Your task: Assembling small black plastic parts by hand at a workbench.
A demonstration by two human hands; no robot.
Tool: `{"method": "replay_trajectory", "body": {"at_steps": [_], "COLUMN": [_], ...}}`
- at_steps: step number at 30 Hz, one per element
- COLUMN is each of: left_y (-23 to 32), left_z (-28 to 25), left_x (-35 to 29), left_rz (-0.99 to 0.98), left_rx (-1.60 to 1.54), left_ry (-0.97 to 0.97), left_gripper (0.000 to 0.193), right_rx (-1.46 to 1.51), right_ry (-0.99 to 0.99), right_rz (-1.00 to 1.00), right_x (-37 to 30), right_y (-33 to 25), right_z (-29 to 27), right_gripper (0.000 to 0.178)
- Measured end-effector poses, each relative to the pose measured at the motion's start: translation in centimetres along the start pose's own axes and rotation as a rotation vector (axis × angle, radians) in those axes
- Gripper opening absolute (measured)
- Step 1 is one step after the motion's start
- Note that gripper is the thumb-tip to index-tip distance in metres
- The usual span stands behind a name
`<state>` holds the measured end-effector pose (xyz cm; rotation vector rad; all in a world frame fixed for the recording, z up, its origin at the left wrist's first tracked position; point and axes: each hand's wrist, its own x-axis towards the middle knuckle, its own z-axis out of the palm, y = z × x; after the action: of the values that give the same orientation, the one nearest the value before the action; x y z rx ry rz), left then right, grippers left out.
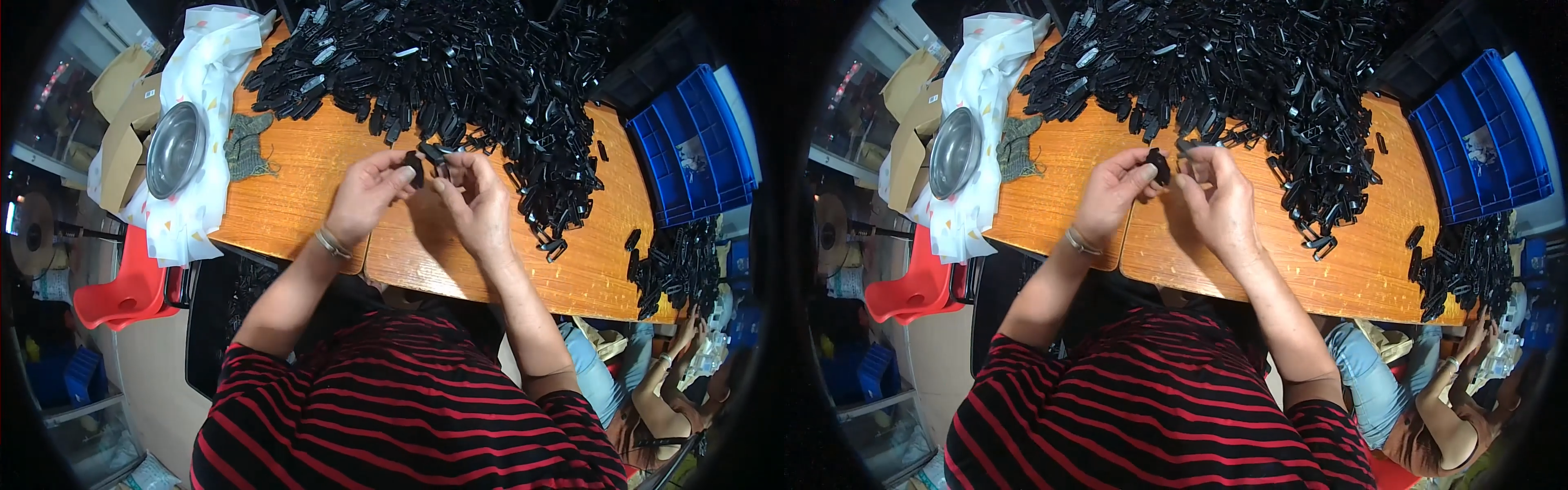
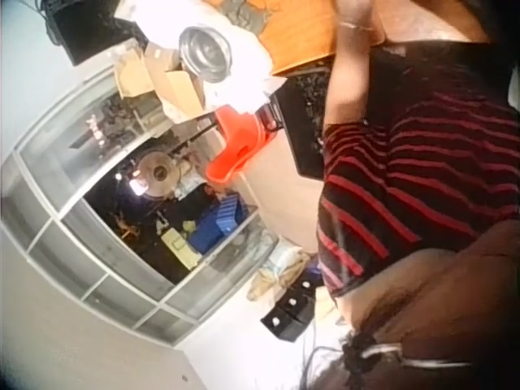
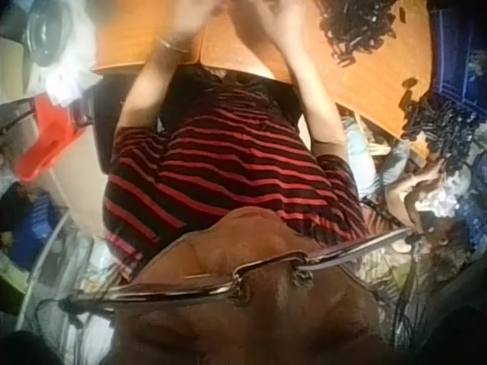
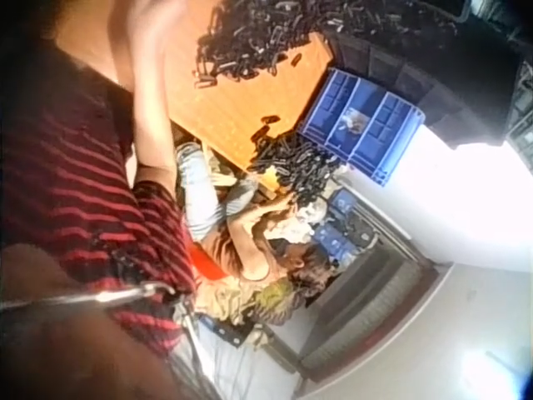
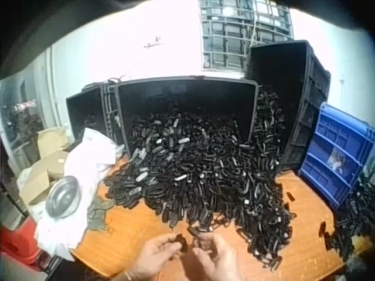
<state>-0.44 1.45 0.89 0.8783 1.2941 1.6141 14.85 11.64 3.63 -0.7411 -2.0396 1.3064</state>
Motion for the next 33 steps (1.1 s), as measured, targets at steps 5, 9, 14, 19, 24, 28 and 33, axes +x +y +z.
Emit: {"method": "replay_trajectory", "body": {"at_steps": [5,9,14,19,24,28,33], "left_y": [-0.8,-0.1,-0.4,-0.8,-0.6,-0.9,-1.1], "left_z": [2.3,2.2,1.5,1.1,1.0,0.9,1.2], "left_x": [-0.9,-1.8,-1.9,-2.0,-2.1,-2.3,-2.3], "left_rz": [0.129,0.116,0.134,0.137,0.115,0.08,0.068], "left_rx": [-0.278,-0.214,-0.172,-0.151,-0.162,-0.105,-0.151], "left_ry": [0.075,0.079,0.06,0.044,0.026,0.049,0.06], "left_gripper": [0.029,0.026,0.03,0.031,0.031,0.031,0.032], "right_rx": [0.182,0.14,0.23,0.087,0.016,0.064,0.135], "right_ry": [0.11,0.081,0.093,0.105,0.087,0.043,0.073], "right_rz": [-0.141,-0.153,-0.066,-0.168,-0.201,-0.124,-0.168], "right_x": [-1.1,-1.8,-1.9,-1.7,-1.7,-1.7,-1.8], "right_y": [1.0,1.1,0.9,-0.3,-0.6,-0.5,-0.1], "right_z": [2.5,2.2,1.8,1.7,1.5,1.5,1.8], "right_gripper": [0.031,0.036,0.028,0.024,0.02,0.02,0.021]}}
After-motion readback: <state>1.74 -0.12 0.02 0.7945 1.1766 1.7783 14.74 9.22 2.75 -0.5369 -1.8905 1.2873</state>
